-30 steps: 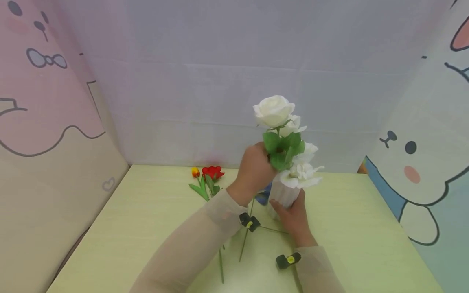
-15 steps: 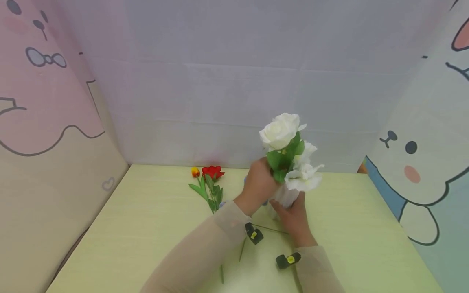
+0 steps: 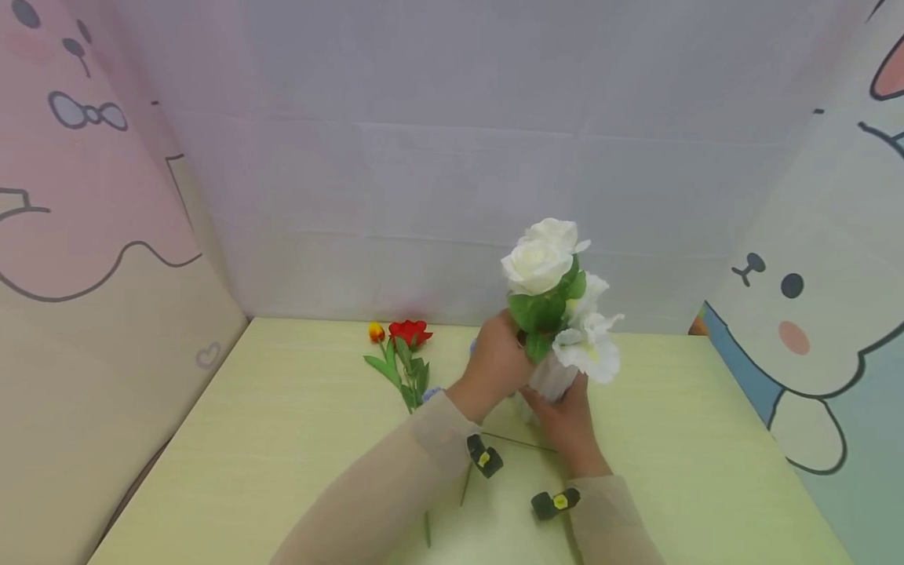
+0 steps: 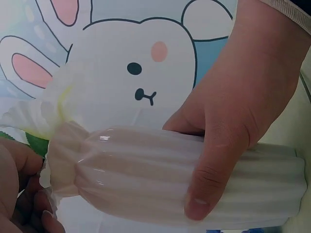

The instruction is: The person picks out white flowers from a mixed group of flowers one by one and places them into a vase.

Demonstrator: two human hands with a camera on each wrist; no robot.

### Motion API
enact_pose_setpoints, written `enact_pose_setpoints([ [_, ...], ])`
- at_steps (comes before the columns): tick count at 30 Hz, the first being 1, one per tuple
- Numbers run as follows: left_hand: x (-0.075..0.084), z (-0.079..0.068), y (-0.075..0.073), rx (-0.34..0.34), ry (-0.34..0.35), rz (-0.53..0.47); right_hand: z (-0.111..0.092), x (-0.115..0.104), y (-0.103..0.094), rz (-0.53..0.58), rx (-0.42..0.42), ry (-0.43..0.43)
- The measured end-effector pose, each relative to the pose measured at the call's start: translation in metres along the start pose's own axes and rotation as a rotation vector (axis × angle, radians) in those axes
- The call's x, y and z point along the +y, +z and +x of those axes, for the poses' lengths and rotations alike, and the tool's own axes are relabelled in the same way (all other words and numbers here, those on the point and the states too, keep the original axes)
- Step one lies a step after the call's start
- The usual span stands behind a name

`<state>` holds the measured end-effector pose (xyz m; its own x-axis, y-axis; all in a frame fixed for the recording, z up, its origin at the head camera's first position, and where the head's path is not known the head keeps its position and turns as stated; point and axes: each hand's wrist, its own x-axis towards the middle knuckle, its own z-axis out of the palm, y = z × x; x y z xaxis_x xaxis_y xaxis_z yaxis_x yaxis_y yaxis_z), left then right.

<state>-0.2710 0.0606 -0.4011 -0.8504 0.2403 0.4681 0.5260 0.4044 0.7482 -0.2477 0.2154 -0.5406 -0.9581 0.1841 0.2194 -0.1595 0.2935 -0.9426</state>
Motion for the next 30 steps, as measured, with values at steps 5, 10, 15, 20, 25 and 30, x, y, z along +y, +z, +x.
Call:
enact_pose_setpoints([
  [5,0.001,-0.004,-0.01,-0.021,0.037,0.012,0.0,-0.003,0.0,-0.003,0.012,-0.064],
  [10,0.002,-0.01,-0.02,-0.006,0.078,0.01,0.0,-0.005,0.001,-0.003,0.011,-0.074],
  [15,-0.002,-0.018,-0.03,0.026,0.156,0.036,0.0,-0.004,0.0,-0.023,0.019,-0.078],
  [20,-0.005,-0.029,-0.039,0.067,0.132,0.012,0.001,-0.001,0.0,-0.034,0.031,-0.078],
  [25,-0.006,-0.041,-0.049,0.148,0.095,-0.056,-0.001,-0.007,0.0,-0.036,0.034,-0.073],
  [30,-0.006,-0.057,-0.066,0.18,0.039,-0.098,-0.001,-0.004,0.001,-0.02,0.037,-0.07],
])
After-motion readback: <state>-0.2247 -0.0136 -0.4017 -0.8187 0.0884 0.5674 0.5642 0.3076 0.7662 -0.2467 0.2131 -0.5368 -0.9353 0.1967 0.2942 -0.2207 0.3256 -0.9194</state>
